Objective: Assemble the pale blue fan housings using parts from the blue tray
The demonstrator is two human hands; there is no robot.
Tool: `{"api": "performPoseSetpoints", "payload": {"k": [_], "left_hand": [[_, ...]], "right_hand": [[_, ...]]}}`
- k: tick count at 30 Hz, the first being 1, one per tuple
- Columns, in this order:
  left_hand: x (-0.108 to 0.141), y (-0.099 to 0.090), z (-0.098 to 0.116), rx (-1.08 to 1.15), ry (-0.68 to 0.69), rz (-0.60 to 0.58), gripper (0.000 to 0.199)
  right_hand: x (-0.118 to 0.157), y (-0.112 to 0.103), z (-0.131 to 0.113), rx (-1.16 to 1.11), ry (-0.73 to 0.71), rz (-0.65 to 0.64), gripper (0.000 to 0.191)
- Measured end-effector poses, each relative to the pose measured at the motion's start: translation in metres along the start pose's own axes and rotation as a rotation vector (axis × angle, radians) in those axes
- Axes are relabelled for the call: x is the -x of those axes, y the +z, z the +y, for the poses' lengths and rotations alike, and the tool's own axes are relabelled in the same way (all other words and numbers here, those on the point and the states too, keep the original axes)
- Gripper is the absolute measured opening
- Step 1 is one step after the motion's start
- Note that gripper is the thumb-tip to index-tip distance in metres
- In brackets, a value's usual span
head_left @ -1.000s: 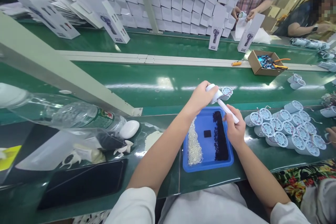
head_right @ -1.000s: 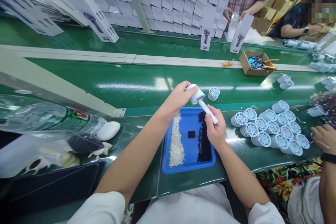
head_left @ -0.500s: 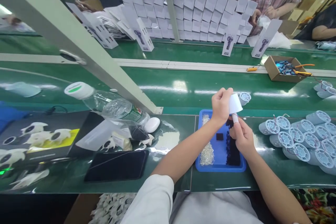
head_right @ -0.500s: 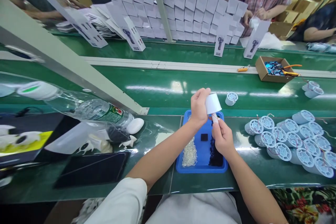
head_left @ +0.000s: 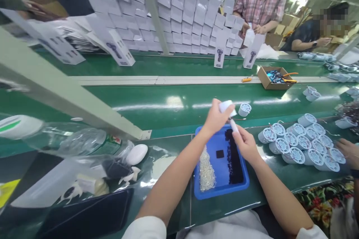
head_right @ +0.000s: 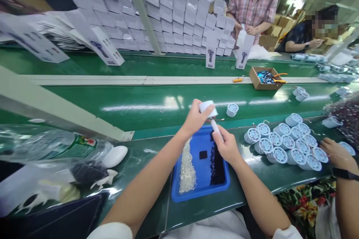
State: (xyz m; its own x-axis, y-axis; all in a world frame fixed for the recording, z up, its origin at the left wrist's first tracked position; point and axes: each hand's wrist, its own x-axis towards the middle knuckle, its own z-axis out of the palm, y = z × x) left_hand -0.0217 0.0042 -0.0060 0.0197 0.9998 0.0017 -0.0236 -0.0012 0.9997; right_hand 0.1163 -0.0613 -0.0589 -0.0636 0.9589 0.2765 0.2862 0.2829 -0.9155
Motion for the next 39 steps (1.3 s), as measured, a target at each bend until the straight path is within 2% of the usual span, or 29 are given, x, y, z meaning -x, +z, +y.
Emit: {"api": "performPoseSetpoints", "payload": {"k": [3, 5, 8, 11, 15, 17, 19, 23, 27, 32, 36, 39], "left_hand": [[-0.011, -0.028, 0.002, -0.128, 0.025, 0.09, 0.052], [-0.018, -0.045, -0.001, -0.331, 0.042, 0.128, 0.054], [-0.026, -0.057, -0.015, -0.668, 0.044, 0.058, 0.038], [-0.03, -0.055, -0.03, -0.77, 0.038, -0.02, 0.033], [-0.038, -0.055, -0.038, -0.677, 0.062, -0.024, 0.03], [-0.045, -0.063, -0.039, -0.616, 0.098, 0.028, 0.021], [-0.051, -0.075, -0.043, -0.56, 0.136, 0.13, 0.013], [-0.058, -0.096, -0.06, -0.457, 0.153, 0.4, 0.033], [-0.06, -0.107, -0.073, -0.342, 0.148, 0.572, 0.042], [-0.065, -0.112, -0.079, -0.192, 0.159, 0.665, 0.045], [-0.072, -0.116, -0.083, -0.059, 0.143, 0.722, 0.044], [-0.074, -0.117, -0.083, 0.113, 0.082, 0.765, 0.043]], "right_hand": [[0.0, -0.002, -0.004, 0.059, 0.055, -0.026, 0.039], [0.001, 0.0, -0.004, 0.055, 0.101, -0.009, 0.037], [0.003, 0.004, -0.002, 0.016, 0.114, 0.016, 0.026], [0.004, 0.006, 0.0, -0.012, 0.1, 0.036, 0.023], [0.004, 0.006, 0.0, -0.025, 0.059, 0.076, 0.02], [0.005, 0.005, 0.0, -0.051, 0.033, 0.087, 0.019], [0.006, 0.005, -0.001, -0.1, 0.0, 0.064, 0.02], [0.007, 0.007, -0.001, -0.207, -0.087, -0.056, 0.023], [0.009, 0.013, 0.001, -0.21, -0.058, -0.158, 0.033], [0.011, 0.017, 0.0, -0.155, -0.007, -0.27, 0.044], [0.012, 0.015, -0.004, -0.165, -0.029, -0.385, 0.041], [0.013, 0.015, -0.007, -0.157, -0.057, -0.456, 0.039]]}}
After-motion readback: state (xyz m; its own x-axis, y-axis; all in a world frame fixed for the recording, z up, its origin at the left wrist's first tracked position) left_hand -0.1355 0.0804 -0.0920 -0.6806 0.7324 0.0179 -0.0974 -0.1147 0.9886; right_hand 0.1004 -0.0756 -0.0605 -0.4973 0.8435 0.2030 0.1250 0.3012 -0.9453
